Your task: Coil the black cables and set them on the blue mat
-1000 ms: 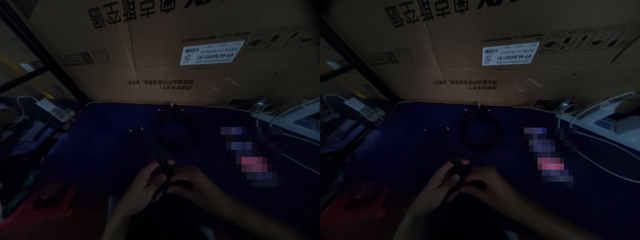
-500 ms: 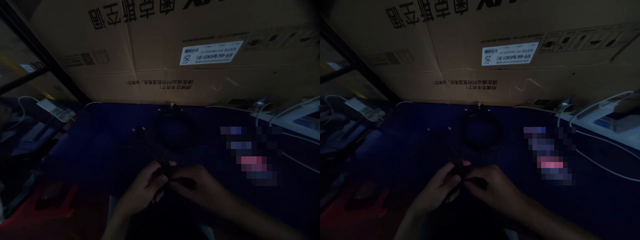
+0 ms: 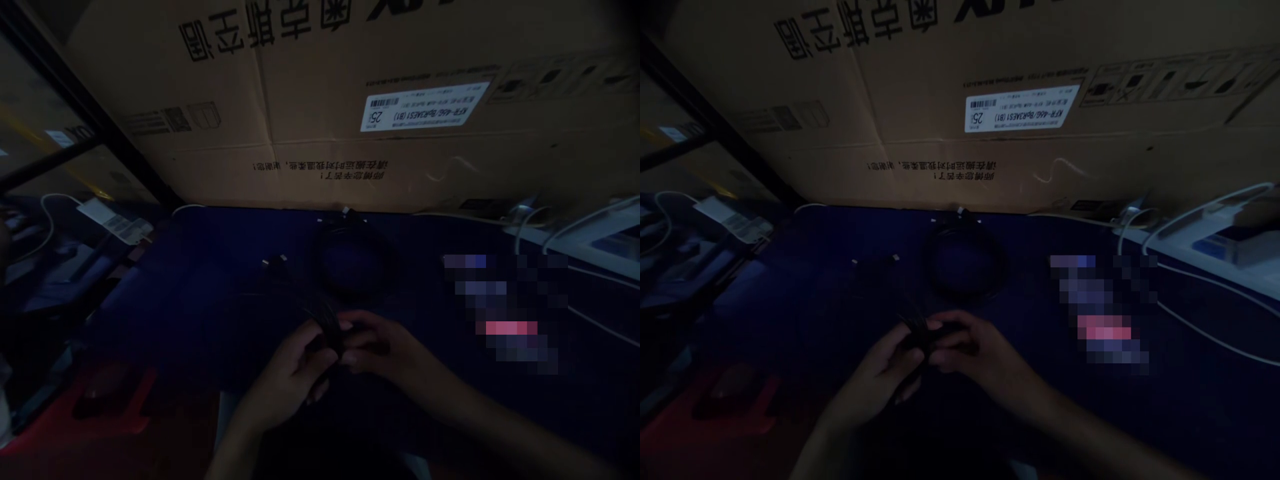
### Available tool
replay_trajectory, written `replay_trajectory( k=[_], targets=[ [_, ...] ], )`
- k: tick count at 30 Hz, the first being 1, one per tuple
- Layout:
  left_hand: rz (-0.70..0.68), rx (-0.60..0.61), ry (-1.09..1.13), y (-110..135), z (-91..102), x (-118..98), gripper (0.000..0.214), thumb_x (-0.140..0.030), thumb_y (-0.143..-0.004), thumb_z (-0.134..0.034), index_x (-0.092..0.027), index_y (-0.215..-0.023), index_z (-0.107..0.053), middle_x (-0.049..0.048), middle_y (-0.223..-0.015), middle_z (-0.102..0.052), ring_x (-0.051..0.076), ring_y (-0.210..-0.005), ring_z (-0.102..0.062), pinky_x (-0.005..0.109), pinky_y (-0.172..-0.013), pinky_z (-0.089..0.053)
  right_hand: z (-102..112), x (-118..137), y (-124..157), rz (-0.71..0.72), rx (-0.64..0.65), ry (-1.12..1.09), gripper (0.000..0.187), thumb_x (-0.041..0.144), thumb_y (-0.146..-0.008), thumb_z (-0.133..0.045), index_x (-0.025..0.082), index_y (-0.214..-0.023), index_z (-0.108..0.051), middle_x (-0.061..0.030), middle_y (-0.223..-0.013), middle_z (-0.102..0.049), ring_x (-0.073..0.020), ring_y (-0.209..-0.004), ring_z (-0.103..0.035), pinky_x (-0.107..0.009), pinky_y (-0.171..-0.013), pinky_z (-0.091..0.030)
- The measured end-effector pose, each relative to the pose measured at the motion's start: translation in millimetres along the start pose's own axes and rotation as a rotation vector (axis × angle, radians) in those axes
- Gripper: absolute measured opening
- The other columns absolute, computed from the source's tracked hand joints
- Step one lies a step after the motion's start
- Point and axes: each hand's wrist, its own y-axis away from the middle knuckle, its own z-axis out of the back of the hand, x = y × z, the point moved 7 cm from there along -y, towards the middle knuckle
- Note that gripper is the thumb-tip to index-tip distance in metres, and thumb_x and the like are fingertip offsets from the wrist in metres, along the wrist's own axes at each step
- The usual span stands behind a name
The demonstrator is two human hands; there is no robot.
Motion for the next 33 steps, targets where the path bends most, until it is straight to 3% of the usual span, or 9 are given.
replay_trajectory(
  k=[3, 5, 11, 15, 19, 22, 28, 30, 33],
  targets=[
    [0.007, 0.0, -0.009, 0, 0.4, 1, 0.04, -0.049, -0.103, -0.064, -0.031, -0.139, -0.066, -0.0025, -0.087, -0.056, 0.002, -0.05, -0.046, 0.015, -0.045, -0.035, 1, 9, 1, 0.118, -0.021, 0.129, 0.013, 0.035, -0.085, -0.086, 0.025, -0.091, -0.082, -0.0006, -0.087, -0.084, -0.0185, -0.082, -0.079, -0.027, -0.076, -0.061],
    [0.017, -0.004, 0.004, 0, 2.0, 3, 0.042, -0.05, -0.102, -0.064, -0.031, -0.14, -0.065, -0.0035, -0.085, -0.055, 0.002, -0.05, -0.047, 0.015, -0.045, -0.035, 2, 17, 5, 0.241, -0.053, 0.237, 0.005, 0.033, -0.09, -0.082, 0.028, -0.089, -0.084, 0.0008, -0.088, -0.085, -0.0185, -0.083, -0.08, -0.025, -0.075, -0.062],
    [0.014, 0.034, 0.055, 1, 2.4, 5, 0.045, -0.052, -0.103, -0.063, -0.03, -0.141, -0.063, -0.0043, -0.08, -0.055, 0.002, -0.05, -0.047, 0.014, -0.045, -0.035, -9, 47, 31, 0.779, -0.123, 0.667, 0.023, 0.03, -0.107, -0.062, 0.027, -0.102, -0.084, -0.0012, -0.09, -0.085, -0.0169, -0.077, -0.082, -0.022, -0.07, -0.065],
    [0.009, 0.025, 0.106, 2, 2.1, 6, 0.042, -0.051, -0.102, -0.066, -0.03, -0.138, -0.064, -0.0063, -0.077, -0.05, 0.003, -0.051, -0.046, 0.013, -0.045, -0.035, -15, 52, 41, 0.854, -0.123, 0.798, 0.023, 0.026, -0.108, -0.059, 0.028, -0.109, -0.081, 0.0003, -0.088, -0.084, -0.0149, -0.07, -0.08, -0.021, -0.06, -0.063],
    [-0.01, 0.059, 0.107, 1, 0.3, 6, 0.038, -0.048, -0.102, -0.066, -0.028, -0.135, -0.064, -0.0074, -0.074, -0.048, 0.003, -0.049, -0.044, 0.013, -0.043, -0.034, -23, 55, 45, 0.891, -0.019, 0.858, 0.023, 0.023, -0.108, -0.059, 0.026, -0.114, -0.081, -0.0028, -0.097, -0.084, -0.0167, -0.078, -0.079, -0.024, -0.066, -0.061],
    [0.004, 0.04, 0.104, 1, 1.9, 6, 0.039, -0.048, -0.103, -0.064, -0.026, -0.135, -0.063, -0.0081, -0.07, -0.048, 0.003, -0.047, -0.043, 0.013, -0.043, -0.033, -20, 50, 35, 0.731, 0.053, 0.698, 0.019, 0.03, -0.106, -0.065, 0.024, -0.111, -0.081, -0.0047, -0.1, -0.083, -0.0159, -0.086, -0.079, -0.023, -0.076, -0.061],
    [0.0, 0.007, 0.062, 1, 1.8, 3, 0.043, -0.053, -0.101, -0.066, -0.023, -0.131, -0.064, -0.0069, -0.07, -0.051, 0.005, -0.048, -0.046, 0.015, -0.044, -0.035, -11, 7, 6, 0.024, 0.104, -0.083, 0.021, 0.034, -0.08, -0.093, 0.021, -0.086, -0.077, 0.0033, -0.076, -0.075, -0.0109, -0.068, -0.072, -0.02, -0.064, -0.058],
    [-0.006, -0.012, 0.063, 0, 2.7, 3, 0.042, -0.052, -0.1, -0.066, -0.024, -0.131, -0.065, -0.005, -0.077, -0.055, 0.004, -0.048, -0.046, 0.015, -0.043, -0.034, -13, 1, 6, -0.076, 0.095, -0.213, 0.032, 0.03, -0.071, -0.099, 0.021, -0.086, -0.072, 0.005, -0.077, -0.073, -0.0105, -0.07, -0.071, -0.02, -0.064, -0.058],
    [0.0, -0.021, 0.049, 0, 3.8, 4, 0.041, -0.051, -0.101, -0.065, -0.025, -0.132, -0.065, -0.0025, -0.084, -0.058, 0.003, -0.049, -0.048, 0.015, -0.044, -0.035, -14, -2, 8, -0.148, 0.089, -0.253, 0.032, 0.038, -0.077, -0.095, 0.019, -0.09, -0.071, 0.0032, -0.081, -0.072, -0.0104, -0.074, -0.071, -0.02, -0.065, -0.058]
  ],
)
